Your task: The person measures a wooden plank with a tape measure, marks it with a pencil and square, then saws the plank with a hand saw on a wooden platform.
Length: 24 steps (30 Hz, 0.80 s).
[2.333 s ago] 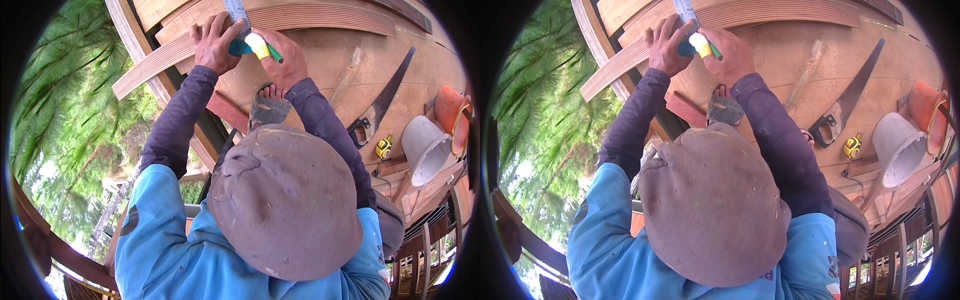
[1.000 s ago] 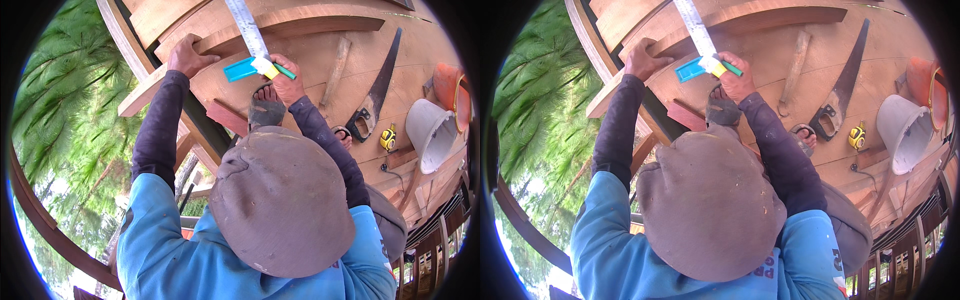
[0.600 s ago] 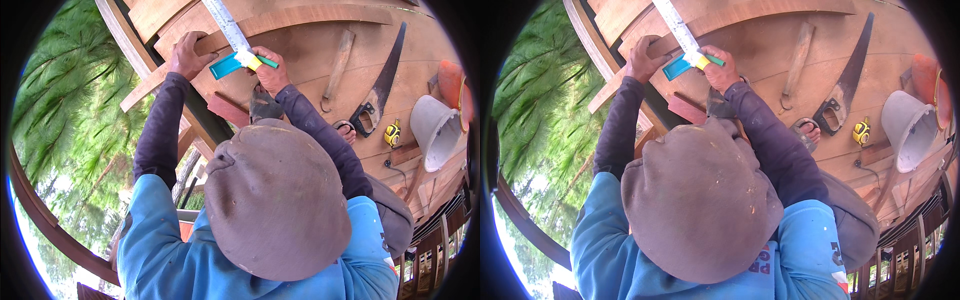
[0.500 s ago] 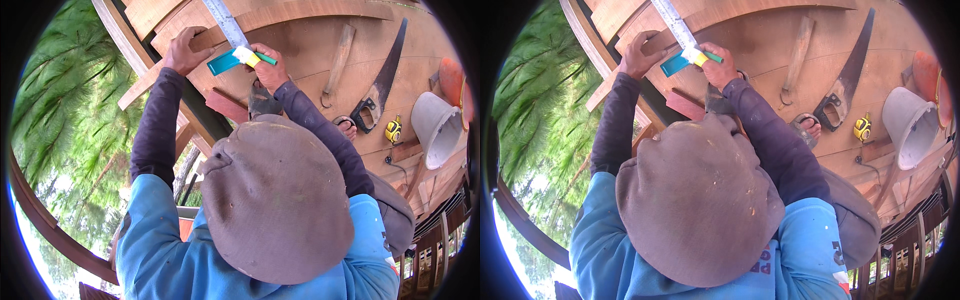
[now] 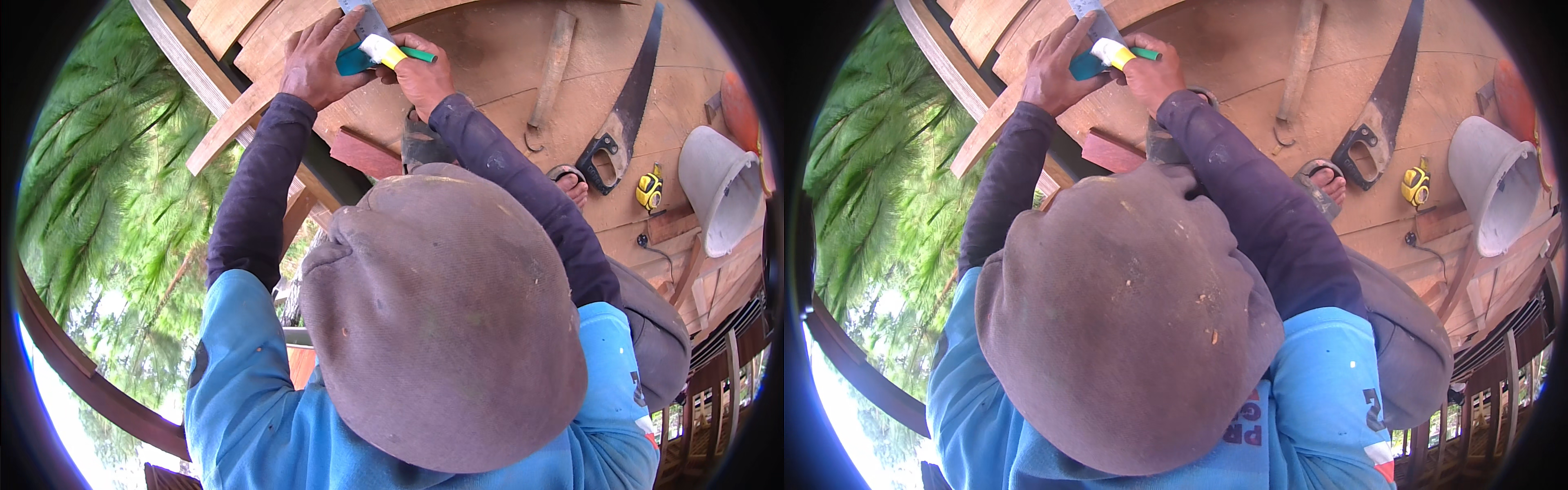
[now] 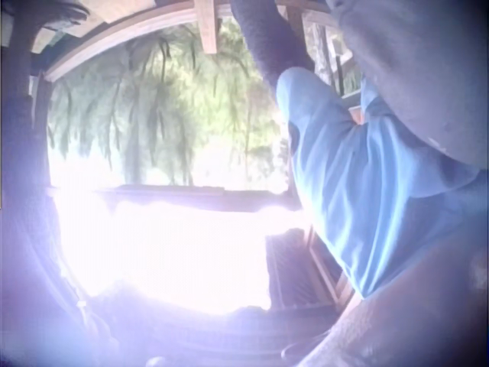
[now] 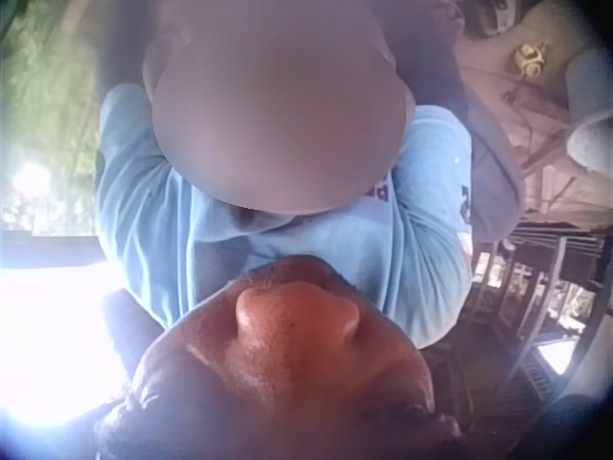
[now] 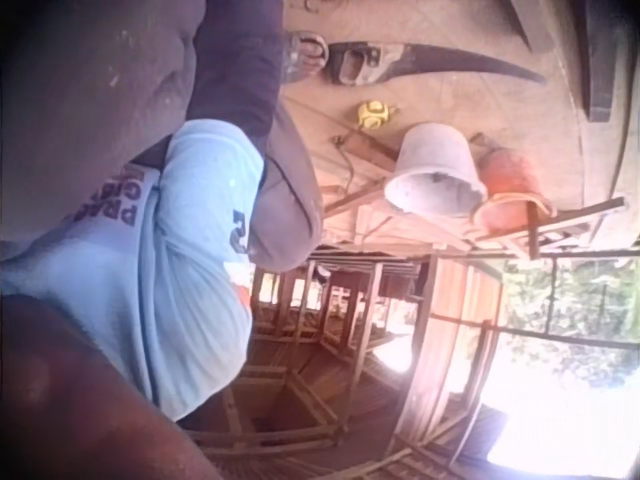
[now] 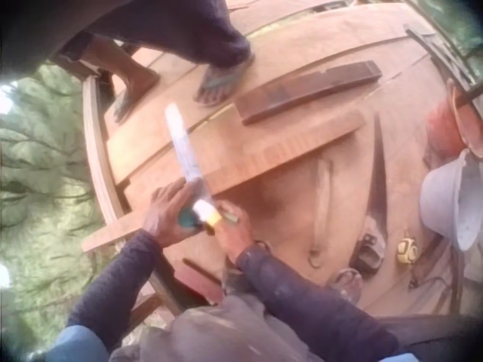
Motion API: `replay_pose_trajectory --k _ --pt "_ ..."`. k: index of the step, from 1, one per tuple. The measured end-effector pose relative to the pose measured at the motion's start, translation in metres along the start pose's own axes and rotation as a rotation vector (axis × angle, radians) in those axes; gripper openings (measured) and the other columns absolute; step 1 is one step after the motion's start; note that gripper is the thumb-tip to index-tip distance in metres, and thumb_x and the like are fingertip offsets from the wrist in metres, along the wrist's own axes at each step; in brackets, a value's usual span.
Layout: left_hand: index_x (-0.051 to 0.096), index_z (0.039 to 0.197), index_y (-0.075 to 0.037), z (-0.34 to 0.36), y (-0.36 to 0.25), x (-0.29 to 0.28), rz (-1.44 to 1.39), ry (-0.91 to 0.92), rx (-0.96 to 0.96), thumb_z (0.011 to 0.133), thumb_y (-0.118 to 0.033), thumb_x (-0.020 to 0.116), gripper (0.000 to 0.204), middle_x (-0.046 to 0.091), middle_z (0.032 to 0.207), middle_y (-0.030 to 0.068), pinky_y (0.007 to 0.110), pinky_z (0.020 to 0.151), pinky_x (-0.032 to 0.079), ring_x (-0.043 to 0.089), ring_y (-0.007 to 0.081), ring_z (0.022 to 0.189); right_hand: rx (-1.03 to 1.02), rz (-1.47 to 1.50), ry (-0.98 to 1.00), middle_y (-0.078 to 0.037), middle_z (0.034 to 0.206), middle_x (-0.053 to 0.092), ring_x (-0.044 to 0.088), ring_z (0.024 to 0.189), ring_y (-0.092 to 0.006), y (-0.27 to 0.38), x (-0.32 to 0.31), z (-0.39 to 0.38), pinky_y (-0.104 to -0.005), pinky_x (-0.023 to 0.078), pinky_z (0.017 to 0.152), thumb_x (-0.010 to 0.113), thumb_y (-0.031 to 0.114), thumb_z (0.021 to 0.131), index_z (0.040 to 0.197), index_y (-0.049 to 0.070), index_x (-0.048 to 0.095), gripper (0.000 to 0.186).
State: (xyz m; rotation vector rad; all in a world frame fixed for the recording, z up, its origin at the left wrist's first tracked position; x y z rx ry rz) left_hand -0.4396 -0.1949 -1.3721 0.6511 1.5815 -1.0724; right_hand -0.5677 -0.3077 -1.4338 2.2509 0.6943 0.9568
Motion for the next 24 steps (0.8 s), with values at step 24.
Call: replay_pose_trajectory --k 24 --pt "0.053 0.152 -0.022 0.0031 -0.0025 -0.0023 -0.040 -0.014 0.001 0.067 -0.038 0.092 0.095 0.063 0.139 0.0144 0.048 0.109 0.048 0.062 0.0339 0.126 -0.009 -0.006 0.007 -0.005 0.091 0.073 0.069 0.074 -0.0118 0.0018 0.0010 0.0054 -0.0264 0.057 0.066 0.065 0.000 0.094 0.109 0.002 0.073 0.017"
Point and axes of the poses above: each hand's wrist, its own z-axis towards the middle knuckle, its own x-axis out of the palm, y = z × x, the point moved 4 cm from there along z, towards the middle knuckle
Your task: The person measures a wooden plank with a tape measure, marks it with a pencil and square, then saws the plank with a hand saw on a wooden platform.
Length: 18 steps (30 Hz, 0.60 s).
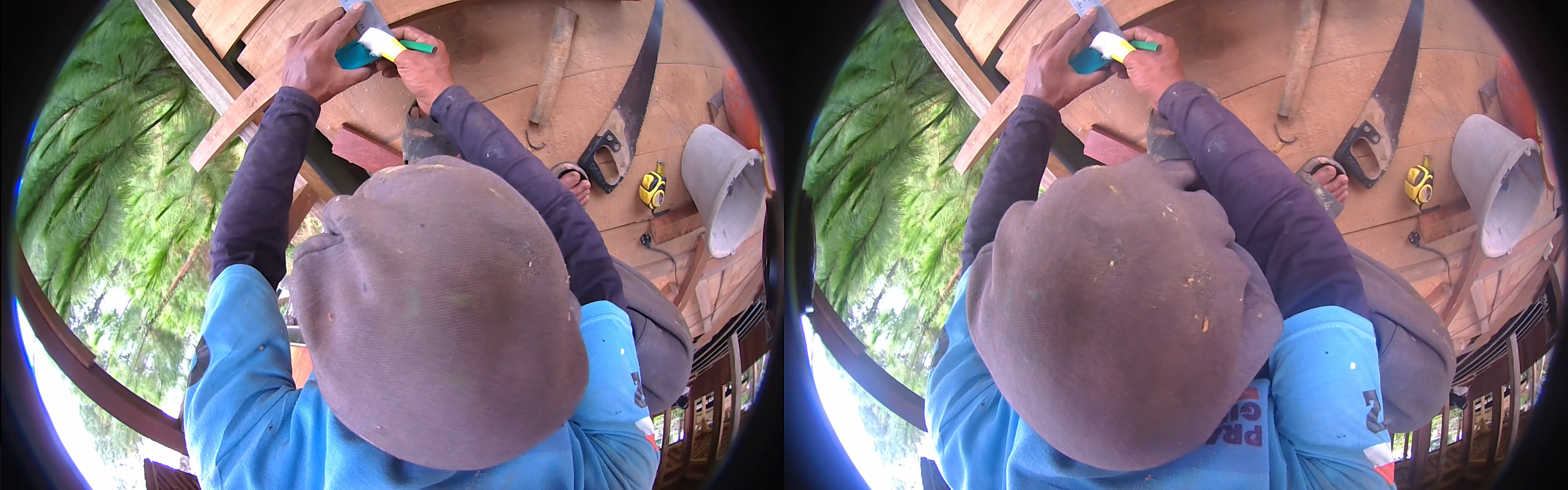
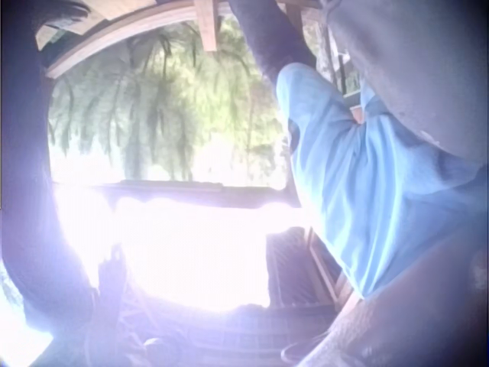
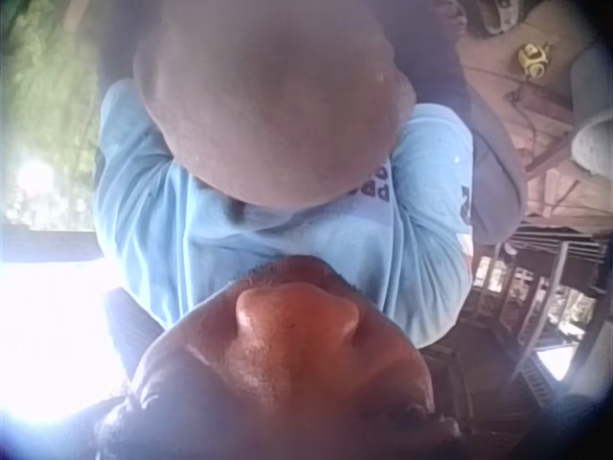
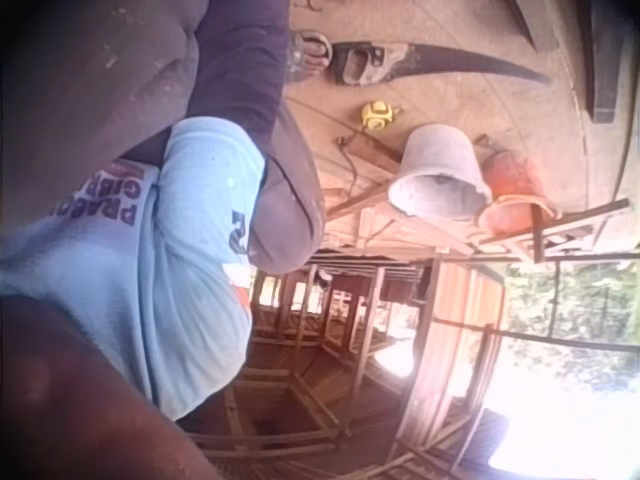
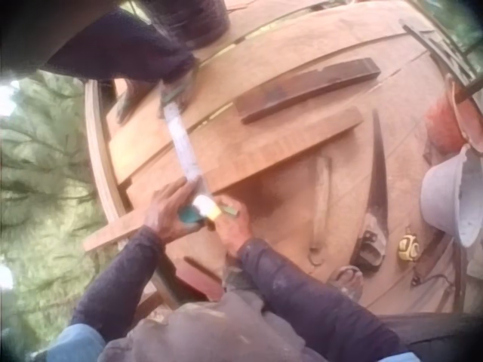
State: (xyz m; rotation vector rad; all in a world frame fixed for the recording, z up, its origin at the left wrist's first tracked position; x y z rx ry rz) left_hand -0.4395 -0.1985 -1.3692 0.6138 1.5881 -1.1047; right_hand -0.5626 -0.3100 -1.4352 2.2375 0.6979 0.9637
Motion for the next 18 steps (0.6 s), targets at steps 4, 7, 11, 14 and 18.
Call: replay_pose_trajectory --k 4,7,11,14,18 --pt "0.058 0.143 -0.011 0.003 -0.008 -0.010 -0.070 0.022 -0.067 0.063 -0.042 0.090 0.091 0.059 0.140 0.0234 0.056 0.105 0.043 0.058 0.0415 0.127 -0.013 -0.044 0.010 -0.003 0.090 0.073 0.069 0.074 -0.0104 0.000 -0.001 0.001 -0.0261 0.058 0.067 0.066 0.005 0.098 0.110 0.004 0.073 0.014" --pt "0.060 0.140 -0.005 0.005 -0.012 -0.013 -0.010 -0.027 -0.014 0.062 -0.040 0.091 0.091 0.064 0.131 0.0253 0.048 0.102 0.049 0.063 0.0411 0.119 -0.025 -0.056 0.015 -0.004 0.090 0.073 0.070 0.075 -0.0112 -0.001 -0.001 0.002 -0.0267 0.059 0.068 0.065 0.004 0.098 0.111 0.003 0.073 0.016" --pt "0.060 0.140 -0.004 0.006 -0.009 -0.010 -0.040 -0.045 -0.001 0.062 -0.040 0.091 0.091 0.063 0.132 0.0250 0.050 0.101 0.050 0.063 0.0413 0.120 -0.094 -0.042 0.023 -0.003 0.085 0.071 0.066 0.070 -0.0110 -0.003 -0.003 0.005 -0.0267 0.053 0.063 0.064 0.003 0.098 0.110 0.003 0.072 0.015" --pt "0.059 0.141 -0.005 0.004 -0.009 -0.010 -0.030 -0.020 -0.005 0.062 -0.041 0.091 0.093 0.062 0.134 0.0250 0.049 0.104 0.048 0.061 0.0409 0.123 -0.110 -0.040 0.026 -0.001 0.082 0.070 0.062 0.067 -0.0092 -0.002 -0.001 0.001 -0.0257 0.049 0.059 0.065 0.003 0.097 0.105 0.003 0.073 0.012" --pt "0.056 0.145 -0.007 0.001 -0.006 -0.010 -0.024 -0.002 -0.018 0.062 -0.041 0.091 0.096 0.060 0.137 0.0248 0.050 0.106 0.046 0.059 0.0407 0.126 -0.136 -0.072 0.035 -0.001 0.082 0.070 0.061 0.067 -0.0080 0.002 0.000 0.002 -0.0254 0.047 0.058 0.066 0.004 0.097 0.104 0.004 0.073 0.011"
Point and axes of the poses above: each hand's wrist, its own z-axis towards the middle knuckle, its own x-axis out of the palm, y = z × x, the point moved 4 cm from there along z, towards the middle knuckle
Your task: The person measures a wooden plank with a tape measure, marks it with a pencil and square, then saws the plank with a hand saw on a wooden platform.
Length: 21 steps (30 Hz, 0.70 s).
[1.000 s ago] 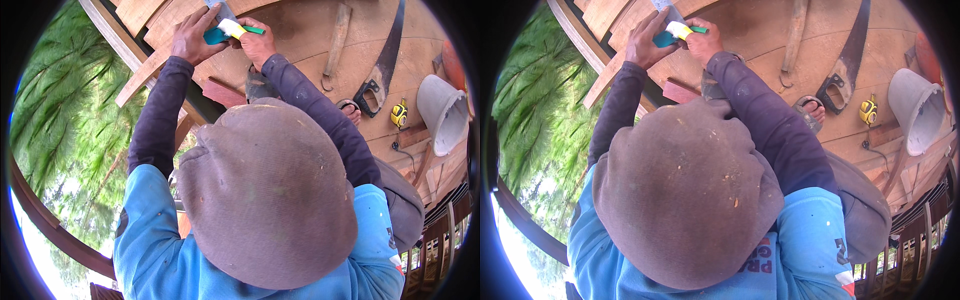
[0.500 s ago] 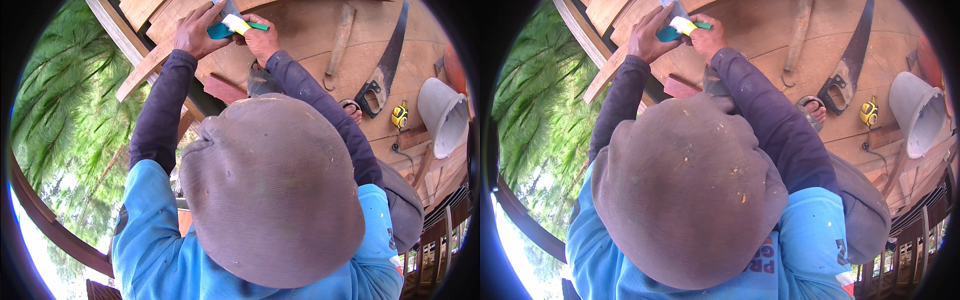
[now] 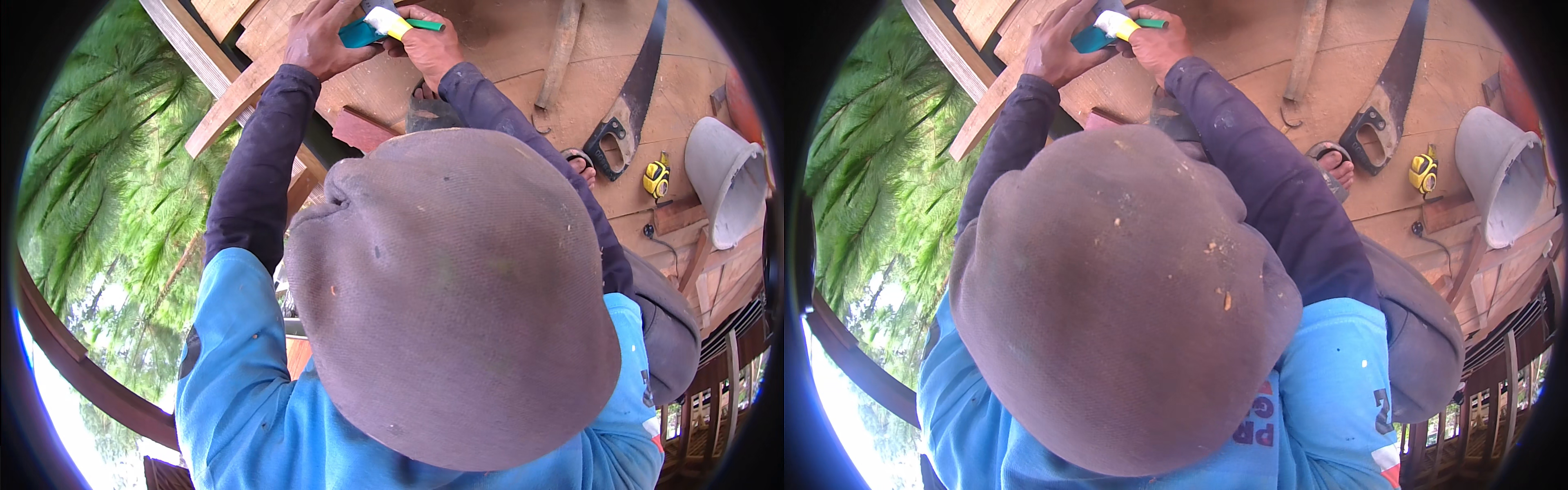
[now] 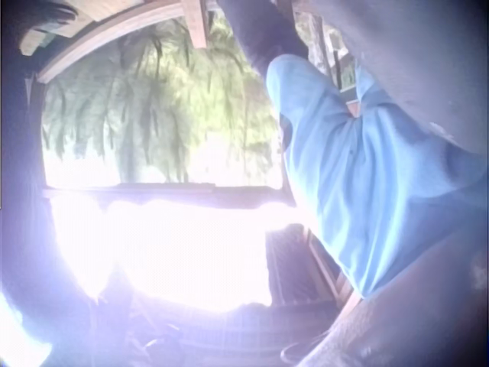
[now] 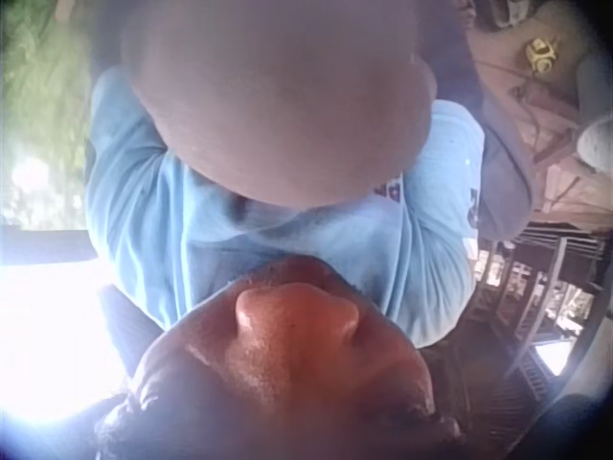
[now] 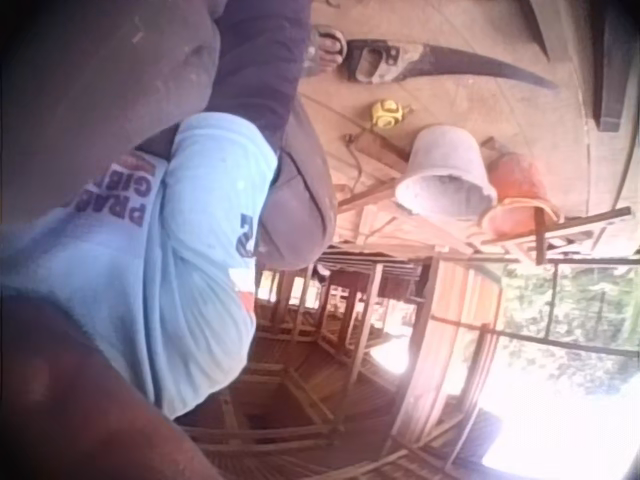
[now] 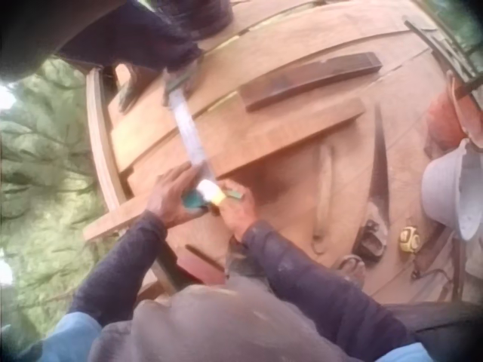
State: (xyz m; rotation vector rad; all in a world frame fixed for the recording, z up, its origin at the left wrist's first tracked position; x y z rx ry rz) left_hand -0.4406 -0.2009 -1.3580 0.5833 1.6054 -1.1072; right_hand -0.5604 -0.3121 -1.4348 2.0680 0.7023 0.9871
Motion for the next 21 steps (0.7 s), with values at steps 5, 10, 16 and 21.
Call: replay_pose_trajectory --k 5,10,16,21 --pt "0.054 0.148 -0.008 0.0003 0.0013 0.0029 -0.010 0.015 -0.003 0.063 -0.042 0.091 0.099 0.060 0.138 0.0247 0.051 0.107 0.045 0.058 0.0418 0.126 0.035 -0.004 0.003 -0.001 0.083 0.070 0.060 0.068 -0.0076 -0.0012 0.0000 0.0015 -0.0248 0.047 0.058 0.064 0.005 0.097 0.107 0.004 0.073 0.013" --pt "0.053 0.149 -0.008 -0.0003 0.0001 0.0023 0.001 0.003 -0.010 0.064 -0.043 0.091 0.099 0.059 0.139 0.0254 0.051 0.108 0.045 0.057 0.0425 0.127 0.112 -0.029 0.013 -0.005 0.091 0.073 0.070 0.075 -0.0121 -0.0059 -0.0050 0.0056 -0.0273 0.059 0.070 0.064 0.004 0.098 0.113 0.003 0.072 0.017" --pt "0.053 0.149 -0.007 0.0007 -0.0003 0.0035 -0.019 0.006 -0.013 0.066 -0.045 0.091 0.099 0.058 0.138 0.0271 0.052 0.110 0.044 0.057 0.0426 0.128 0.130 0.033 -0.023 -0.006 0.090 0.074 0.071 0.073 -0.0134 -0.0026 -0.0041 0.0025 -0.0262 0.057 0.064 0.065 -0.002 0.090 0.109 0.003 0.074 0.021" --pt "0.053 0.149 -0.007 0.0013 0.0007 0.0044 -0.016 0.005 -0.015 0.065 -0.043 0.091 0.099 0.059 0.138 0.0273 0.052 0.110 0.044 0.057 0.0426 0.128 0.137 0.007 -0.028 -0.007 0.089 0.074 0.071 0.074 -0.0136 -0.0034 -0.0052 0.0036 -0.0273 0.059 0.065 0.065 -0.002 0.090 0.109 0.003 0.074 0.022"
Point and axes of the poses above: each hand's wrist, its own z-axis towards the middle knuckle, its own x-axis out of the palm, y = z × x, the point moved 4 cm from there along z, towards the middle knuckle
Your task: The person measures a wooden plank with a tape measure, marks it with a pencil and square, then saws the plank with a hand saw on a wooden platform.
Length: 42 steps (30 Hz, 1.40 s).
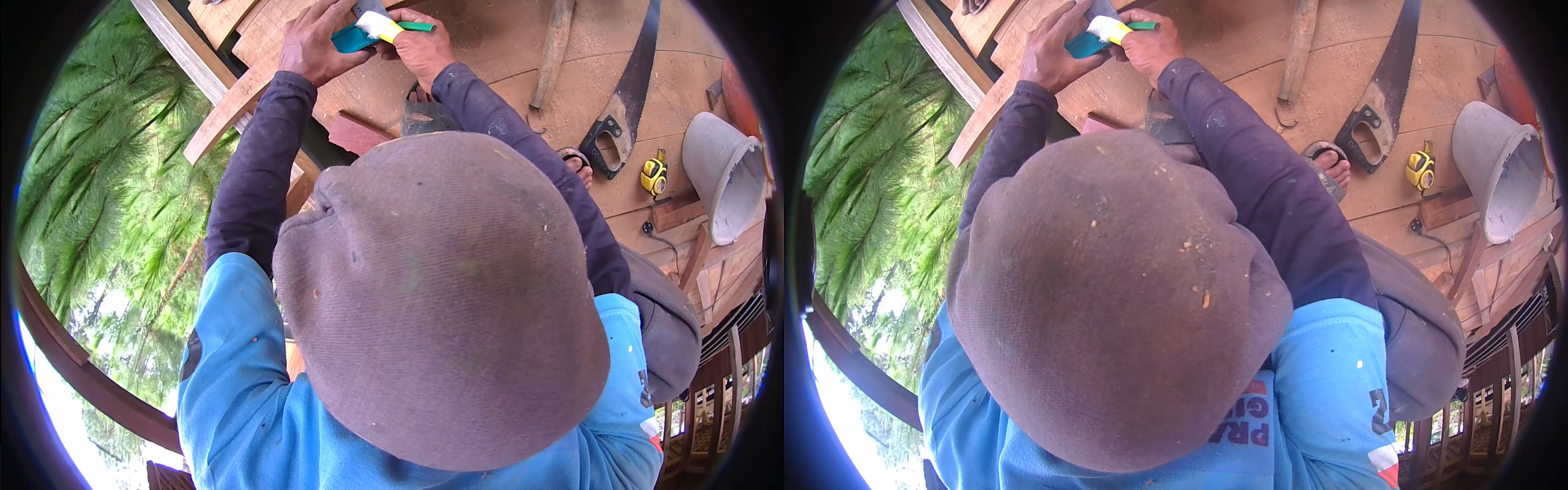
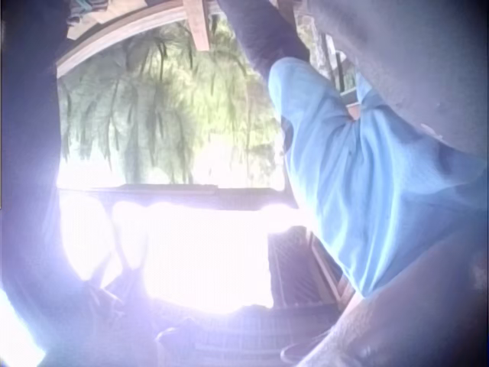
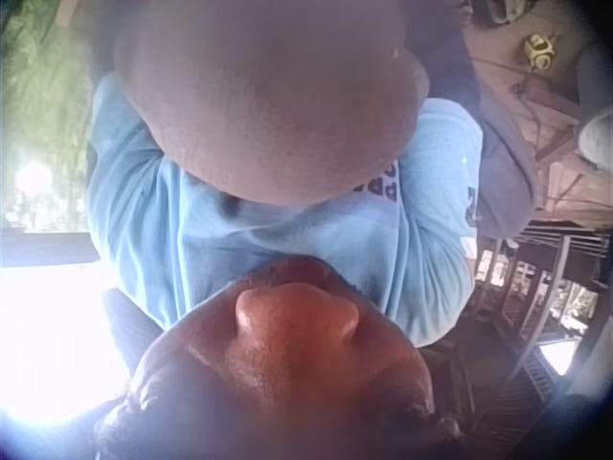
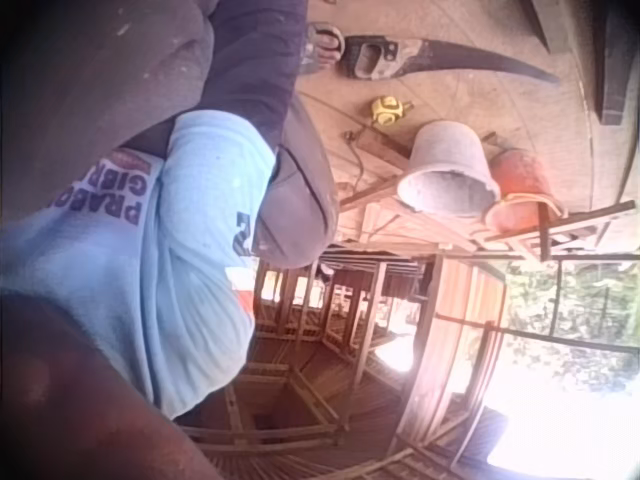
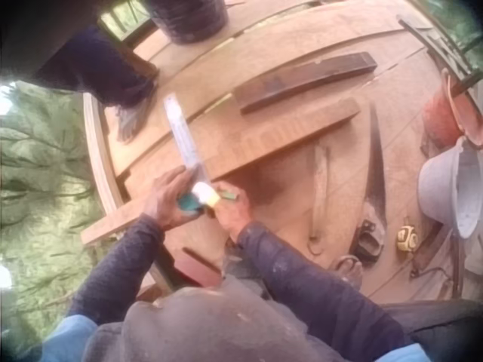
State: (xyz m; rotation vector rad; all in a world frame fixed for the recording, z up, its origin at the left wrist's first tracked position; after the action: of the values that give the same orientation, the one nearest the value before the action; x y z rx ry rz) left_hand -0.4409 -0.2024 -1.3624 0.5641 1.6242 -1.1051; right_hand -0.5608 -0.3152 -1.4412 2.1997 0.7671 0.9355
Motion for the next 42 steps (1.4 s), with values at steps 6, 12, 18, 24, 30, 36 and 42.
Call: replay_pose_trajectory --k 6,12,18,24,30,36,42 --pt "0.056 0.146 -0.005 0.001 -0.002 -0.005 -0.015 0.019 -0.026 0.064 -0.038 0.092 0.096 0.060 0.136 0.0263 0.049 0.108 0.047 0.059 0.0420 0.126 -0.084 0.076 -0.073 -0.006 0.081 0.073 0.066 0.066 -0.0103 0.011 -0.021 -0.021 -0.0257 0.054 0.060 0.058 0.011 0.098 0.111 0.001 0.074 0.023" --pt "0.060 0.141 -0.004 0.003 -0.002 -0.008 -0.046 -0.009 0.011 0.059 -0.033 0.093 0.093 0.062 0.133 0.0261 0.048 0.106 0.049 0.062 0.0416 0.121 -0.351 -0.225 0.007 0.000 0.074 0.066 0.050 0.061 -0.0041 0.054 -0.056 -0.039 -0.0198 0.038 0.055 0.046 0.024 0.106 0.113 0.003 0.077 0.038" --pt "0.063 0.136 -0.003 0.005 -0.008 -0.013 -0.058 -0.038 0.016 0.056 -0.030 0.094 0.089 0.065 0.129 0.0241 0.048 0.101 0.052 0.065 0.0413 0.116 -0.514 -0.248 0.021 0.001 0.083 0.068 0.059 0.066 -0.0072 0.085 -0.034 -0.022 -0.0234 0.046 0.058 0.054 0.013 0.101 0.114 0.007 0.070 0.021" --pt "0.064 0.135 -0.004 0.002 -0.005 -0.013 -0.095 -0.046 0.003 0.057 -0.029 0.094 0.087 0.065 0.129 0.0225 0.048 0.102 0.051 0.064 0.0397 0.117 -0.804 -0.645 -0.085 -0.016 0.084 0.068 0.068 0.076 -0.0328 0.087 -0.011 -0.012 -0.0405 0.052 0.068 0.066 0.013 0.090 0.106 0.001 0.066 0.020" --pt "0.063 0.136 -0.005 0.001 -0.003 -0.006 -0.061 -0.050 0.001 0.059 -0.030 0.094 0.087 0.064 0.131 0.0220 0.049 0.104 0.049 0.062 0.0394 0.121 -0.702 -0.674 -0.114 -0.024 0.095 0.069 0.066 0.087 -0.0466 0.079 -0.012 -0.005 -0.0464 0.053 0.073 0.069 0.016 0.089 0.108 0.002 0.067 0.024" --pt "0.062 0.137 -0.005 -0.001 0.000 -0.005 -0.033 -0.047 -0.001 0.059 -0.029 0.094 0.088 0.064 0.131 0.0220 0.049 0.103 0.049 0.062 0.0409 0.119 -0.767 -0.756 -0.043 -0.026 0.094 0.068 0.067 0.091 -0.0466 0.083 -0.007 0.003 -0.0485 0.052 0.072 0.068 0.018 0.089 0.109 0.002 0.066 0.026" --pt "0.064 0.134 -0.007 0.005 -0.010 -0.011 -0.094 -0.040 -0.002 0.061 -0.029 0.092 0.081 0.065 0.129 0.0223 0.049 0.101 0.050 0.063 0.0410 0.118 -0.659 -0.848 0.161 -0.026 0.095 0.070 0.069 0.089 -0.0432 0.100 -0.014 -0.012 -0.0480 0.053 0.075 0.068 0.018 0.089 0.110 0.000 0.068 0.027"
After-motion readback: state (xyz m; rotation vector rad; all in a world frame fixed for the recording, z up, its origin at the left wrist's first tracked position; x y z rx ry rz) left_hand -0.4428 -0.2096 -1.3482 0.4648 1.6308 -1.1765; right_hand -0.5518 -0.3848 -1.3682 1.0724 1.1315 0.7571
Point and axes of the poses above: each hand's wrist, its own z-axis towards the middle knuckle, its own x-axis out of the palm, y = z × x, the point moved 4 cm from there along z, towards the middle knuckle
